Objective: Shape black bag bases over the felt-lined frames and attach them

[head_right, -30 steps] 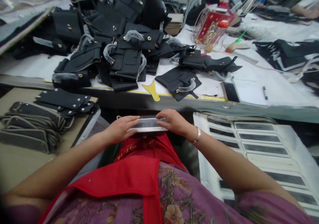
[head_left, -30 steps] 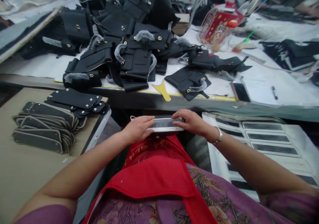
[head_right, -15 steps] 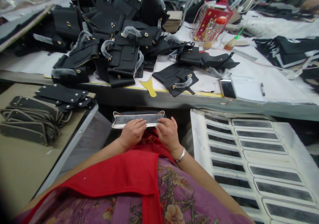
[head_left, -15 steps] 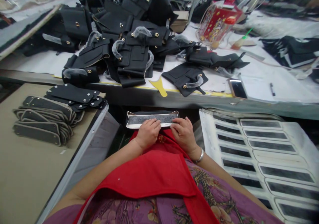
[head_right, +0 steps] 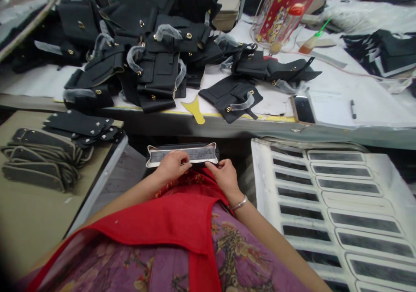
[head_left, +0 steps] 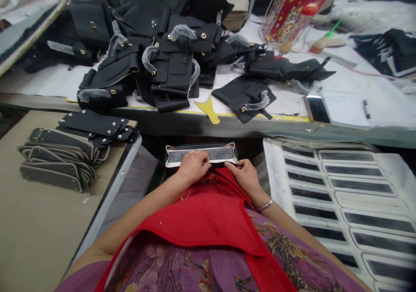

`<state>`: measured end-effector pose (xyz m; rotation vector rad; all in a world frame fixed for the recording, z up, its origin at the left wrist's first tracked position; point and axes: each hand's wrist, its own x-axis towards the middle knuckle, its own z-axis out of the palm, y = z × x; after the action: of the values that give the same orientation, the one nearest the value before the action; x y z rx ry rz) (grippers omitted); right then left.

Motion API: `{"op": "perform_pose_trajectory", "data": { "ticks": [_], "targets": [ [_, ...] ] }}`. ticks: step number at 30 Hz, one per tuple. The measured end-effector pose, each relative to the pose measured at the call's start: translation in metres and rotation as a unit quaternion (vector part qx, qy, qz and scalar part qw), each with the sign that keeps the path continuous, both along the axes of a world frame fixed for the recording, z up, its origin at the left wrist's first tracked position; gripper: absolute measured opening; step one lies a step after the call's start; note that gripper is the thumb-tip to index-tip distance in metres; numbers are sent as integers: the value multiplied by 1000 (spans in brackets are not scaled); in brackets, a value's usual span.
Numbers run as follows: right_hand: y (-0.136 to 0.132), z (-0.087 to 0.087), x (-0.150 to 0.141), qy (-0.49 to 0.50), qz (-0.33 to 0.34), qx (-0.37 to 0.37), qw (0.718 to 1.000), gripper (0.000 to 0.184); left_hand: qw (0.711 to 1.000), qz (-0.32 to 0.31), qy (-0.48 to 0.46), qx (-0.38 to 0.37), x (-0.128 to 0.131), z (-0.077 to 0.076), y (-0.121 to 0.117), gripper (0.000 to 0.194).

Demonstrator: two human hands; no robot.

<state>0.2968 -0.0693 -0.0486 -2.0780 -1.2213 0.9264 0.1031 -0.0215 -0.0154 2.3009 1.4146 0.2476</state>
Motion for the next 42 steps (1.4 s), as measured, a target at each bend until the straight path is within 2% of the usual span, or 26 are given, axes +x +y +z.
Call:
{"op": "perform_pose_trajectory", "data": {
  "ticks": [2, 6, 9, 14, 18, 22, 26, 29, 33, 36, 42],
  "targets": [
    [-1, 3, -1, 117, 9, -80, 990, 41, 999, -27, 3, -16, -1, -1, 4, 14],
    [1, 17, -12, 332, -55, -183, 924, 35, 999, -29, 32, 9, 1, 1, 5, 16],
    [5, 27, -21, 398, -104, -218, 885, 29, 998, -25, 53, 24, 3, 3, 4, 16],
    [11, 30, -28, 429, -130, -234, 863, 28, 998, -23, 62, 7, 4, 4, 9, 14],
    [19, 27, -40, 432, -142, -247, 856, 30, 998, -21, 58, 2, 5, 2, 15, 13],
    [29, 21, -60, 459, -109, -234, 850, 34, 998, -4, 56, 5, 3, 2, 24, 12],
    [31, 16, -75, 481, -90, -215, 845, 33, 998, -29, 40, -25, -3, 6, 28, 11],
    [28, 16, -79, 477, -94, -201, 850, 30, 998, -51, 29, -27, -15, 8, 24, 6],
    [25, 16, -81, 457, -112, -183, 863, 29, 999, -4, 45, 18, -40, 8, 18, 16],
    [24, 16, -85, 445, -116, -177, 870, 28, 999, -28, 41, 3, -55, 6, 20, 14],
    [27, 18, -96, 430, -106, -199, 874, 28, 999, -28, 35, -6, -58, 4, 25, 14]
  ]
}}
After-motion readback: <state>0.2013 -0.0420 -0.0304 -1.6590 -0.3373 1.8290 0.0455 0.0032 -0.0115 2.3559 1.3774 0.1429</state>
